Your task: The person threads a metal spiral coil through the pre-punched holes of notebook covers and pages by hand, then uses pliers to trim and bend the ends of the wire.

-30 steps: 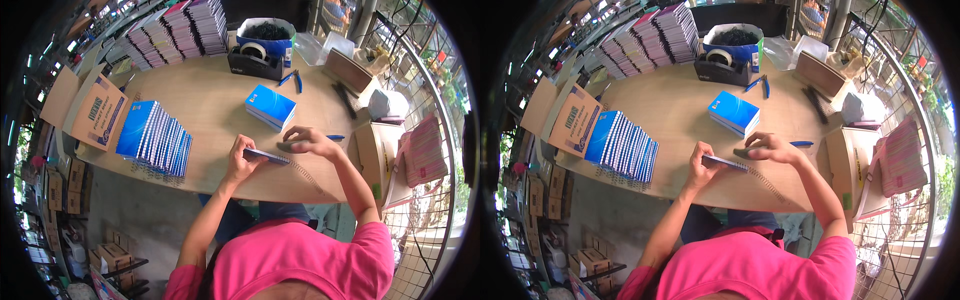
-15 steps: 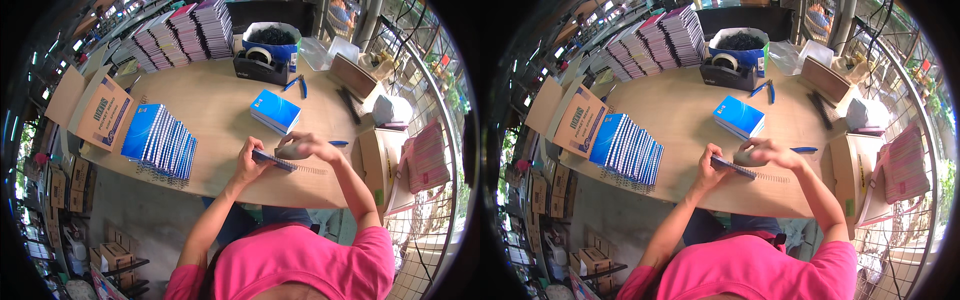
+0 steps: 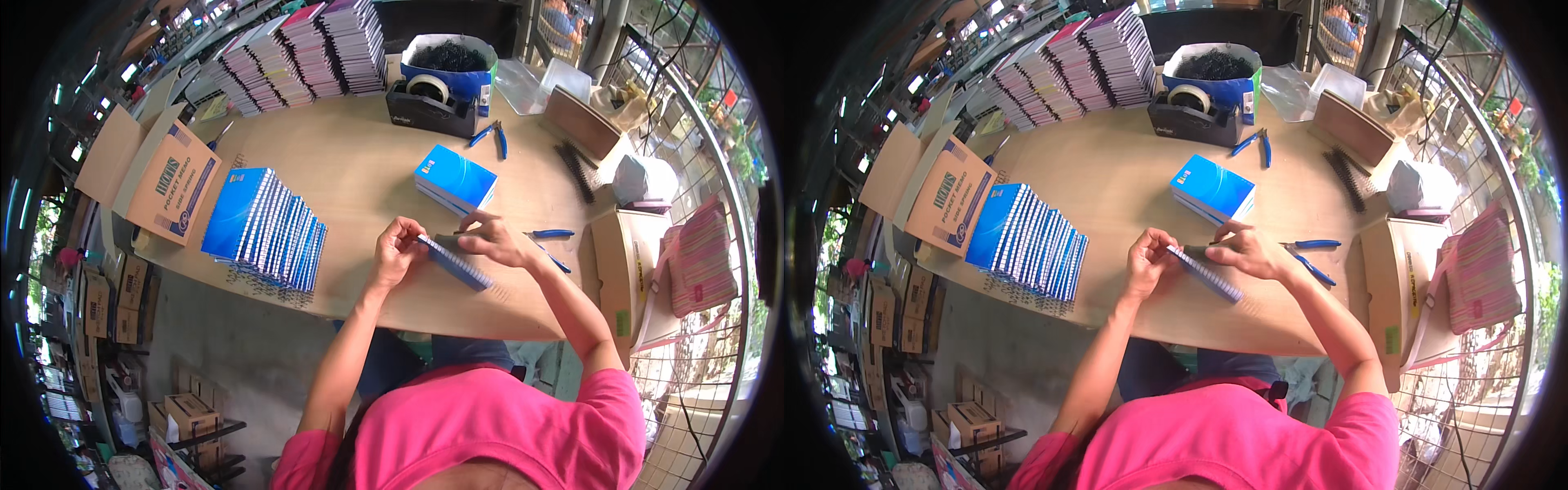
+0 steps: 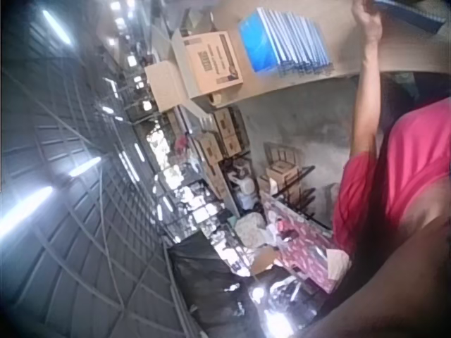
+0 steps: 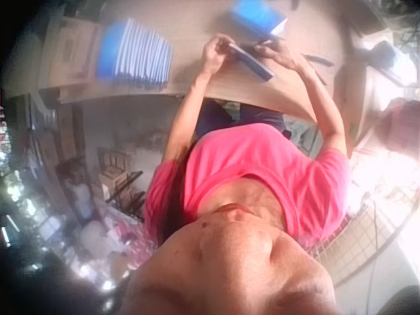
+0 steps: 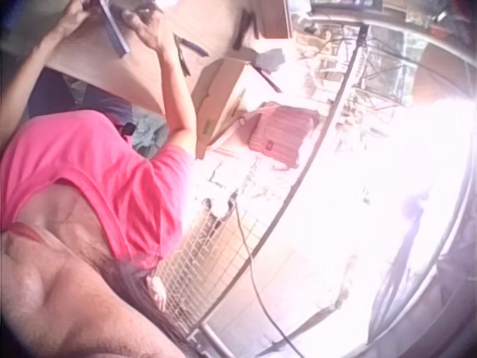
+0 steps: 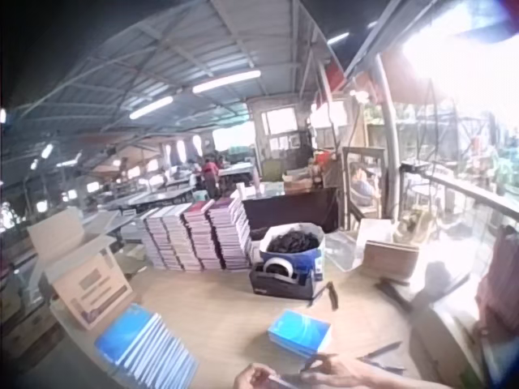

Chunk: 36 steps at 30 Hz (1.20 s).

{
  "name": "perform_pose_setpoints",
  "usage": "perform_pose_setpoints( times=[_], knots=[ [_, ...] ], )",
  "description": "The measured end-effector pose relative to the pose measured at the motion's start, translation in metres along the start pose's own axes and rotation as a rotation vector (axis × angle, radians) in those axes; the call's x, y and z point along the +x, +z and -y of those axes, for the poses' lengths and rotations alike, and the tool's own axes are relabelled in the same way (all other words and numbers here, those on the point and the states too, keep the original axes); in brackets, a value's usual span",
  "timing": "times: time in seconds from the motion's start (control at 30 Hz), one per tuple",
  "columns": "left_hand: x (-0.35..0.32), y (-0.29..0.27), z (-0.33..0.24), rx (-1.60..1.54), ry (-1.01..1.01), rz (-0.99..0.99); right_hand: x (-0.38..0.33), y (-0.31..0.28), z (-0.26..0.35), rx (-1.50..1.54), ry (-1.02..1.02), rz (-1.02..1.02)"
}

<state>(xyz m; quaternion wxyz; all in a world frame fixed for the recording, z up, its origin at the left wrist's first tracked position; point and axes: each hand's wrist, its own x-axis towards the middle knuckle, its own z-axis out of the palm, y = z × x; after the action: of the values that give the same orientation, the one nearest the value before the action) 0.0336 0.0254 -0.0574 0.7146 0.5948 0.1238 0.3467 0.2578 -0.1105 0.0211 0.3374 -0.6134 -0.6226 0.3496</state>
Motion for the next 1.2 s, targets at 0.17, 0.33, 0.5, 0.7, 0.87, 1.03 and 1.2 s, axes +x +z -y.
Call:
perform_pose_setpoints(
  times=[0.17, 0.33, 0.5, 0.7, 0.87, 1.03, 1.2],
  knots=[
    [0.004, 0.007, -0.009, -0.042, -0.011, -0.016, 0.005, 0.0, 0.006, 0.237, -0.139, -0.045],
    [-0.003, 0.0, -0.016, -0.014, -0.044, -0.038, -0.012, -0.007, 0.014, 0.0, 0.015, -0.003],
    [-0.014, 0.013, -0.053, -0.047, -0.037, -0.133, -0.107, -0.005, -0.032, -0.984, 0.264, -0.542],
    [-0.013, 0.034, -0.087, -0.021, -0.112, -0.11, -0.091, -0.012, -0.012, -0.523, -0.025, -0.761],
    [-0.014, 0.04, -0.09, -0.017, -0.127, -0.167, -0.039, -0.03, 0.082, -0.917, -0.469, -0.468],
    [-0.017, 0.041, -0.094, 0.036, -0.169, -0.159, -0.008, -0.035, 0.104, -1.102, -0.739, -0.358],
    [-0.017, 0.045, -0.101, 0.103, -0.182, -0.171, 0.002, -0.034, 0.103, -1.165, -0.889, -0.3]
  ],
)
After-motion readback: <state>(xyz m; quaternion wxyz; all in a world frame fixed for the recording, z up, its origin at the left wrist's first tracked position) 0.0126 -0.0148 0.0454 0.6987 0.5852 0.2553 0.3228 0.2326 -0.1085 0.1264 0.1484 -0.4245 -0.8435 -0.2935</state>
